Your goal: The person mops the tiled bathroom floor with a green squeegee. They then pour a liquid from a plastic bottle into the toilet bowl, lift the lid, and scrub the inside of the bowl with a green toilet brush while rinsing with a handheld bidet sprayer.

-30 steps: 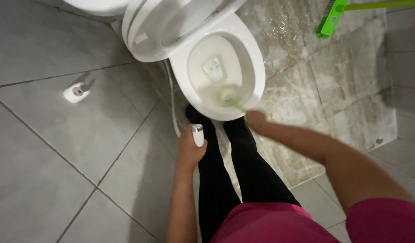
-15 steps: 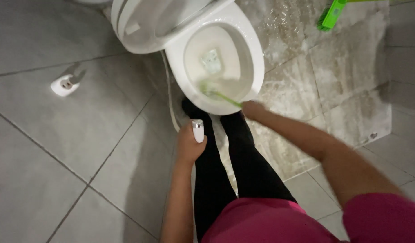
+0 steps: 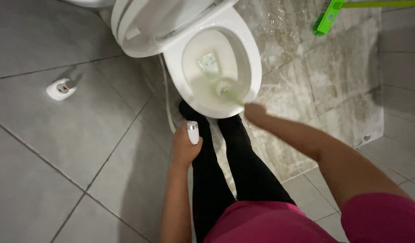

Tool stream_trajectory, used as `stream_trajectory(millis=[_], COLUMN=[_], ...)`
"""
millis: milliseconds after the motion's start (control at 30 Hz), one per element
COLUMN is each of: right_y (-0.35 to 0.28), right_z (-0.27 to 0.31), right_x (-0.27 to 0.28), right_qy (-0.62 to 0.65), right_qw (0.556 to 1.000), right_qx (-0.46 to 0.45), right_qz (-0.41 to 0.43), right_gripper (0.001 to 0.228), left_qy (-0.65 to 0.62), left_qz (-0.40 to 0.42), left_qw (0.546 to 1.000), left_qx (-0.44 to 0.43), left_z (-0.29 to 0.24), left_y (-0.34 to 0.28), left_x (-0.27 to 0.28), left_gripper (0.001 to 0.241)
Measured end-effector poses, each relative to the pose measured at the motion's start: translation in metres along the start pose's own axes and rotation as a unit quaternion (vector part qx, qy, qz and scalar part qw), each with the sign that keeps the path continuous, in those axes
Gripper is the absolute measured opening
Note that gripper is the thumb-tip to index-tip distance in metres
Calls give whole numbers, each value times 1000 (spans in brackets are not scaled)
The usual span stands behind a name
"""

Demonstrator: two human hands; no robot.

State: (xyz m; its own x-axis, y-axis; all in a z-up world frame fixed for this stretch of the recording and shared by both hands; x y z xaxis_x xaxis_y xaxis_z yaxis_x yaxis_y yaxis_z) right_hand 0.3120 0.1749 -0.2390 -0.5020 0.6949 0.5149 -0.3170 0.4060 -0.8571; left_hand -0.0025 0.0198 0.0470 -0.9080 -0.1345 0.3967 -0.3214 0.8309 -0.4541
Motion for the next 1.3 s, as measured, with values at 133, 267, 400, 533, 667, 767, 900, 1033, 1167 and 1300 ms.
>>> stream_trajectory(millis=[133,267,400,533,667,767,900,1033,1167,1300], right_y=[64,191,159,26,-71,-17,58,41,35,129], right_z=[78,93,81,55,106,121,143,131,106,107], right_x=[-13,88,38,-9,82,81,70,-13,-36,-61], right_qy=[14,593,280,60,190,160,292,167,67,6], right_qw=[987,784,946,958,981,983,952,964,968,970], right_qx=[144,14,126,269,24,91,15,178,240,236], right_qz=[76,184,103,-77,37,2,-91,-110,-24,-66], right_gripper=[24,20,21,25,26,20,23,22,21,18], left_qy=[-21,-11,-7,0,-1,23,0,17,53,-49], left_qz=[1,-8,-60,-2,-14,20,8,8,-21,44], left_qw=[999,999,998,1000,1000,996,999,999,998,995], left_qx=[27,32,-28,17,-2,83,41,47,6,80], left_z=[10,31,31,35,39,33,45,49,47,36], left_y=[-3,-6,-14,-7,-4,3,4,-3,3,15], left_x=[2,-8,-7,-10,-15,-13,-16,-18,-19,-13], left_gripper=[24,21,50,23,37,43,37,37,45,22])
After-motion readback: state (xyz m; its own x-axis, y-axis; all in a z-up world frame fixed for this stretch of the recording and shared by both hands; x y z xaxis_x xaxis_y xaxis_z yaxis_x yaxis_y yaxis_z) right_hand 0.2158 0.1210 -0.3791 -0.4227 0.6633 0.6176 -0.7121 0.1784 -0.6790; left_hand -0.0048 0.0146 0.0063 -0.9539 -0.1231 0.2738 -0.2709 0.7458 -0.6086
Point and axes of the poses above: each hand's wrist, its own y-axis towards the middle knuckle, its own x-axis out of the back of the hand, z = x × y, the point moved 1 cm from there along y, towards the middle knuckle, and after that the axes turned 5 degrees about z, right-handed, at the moved point
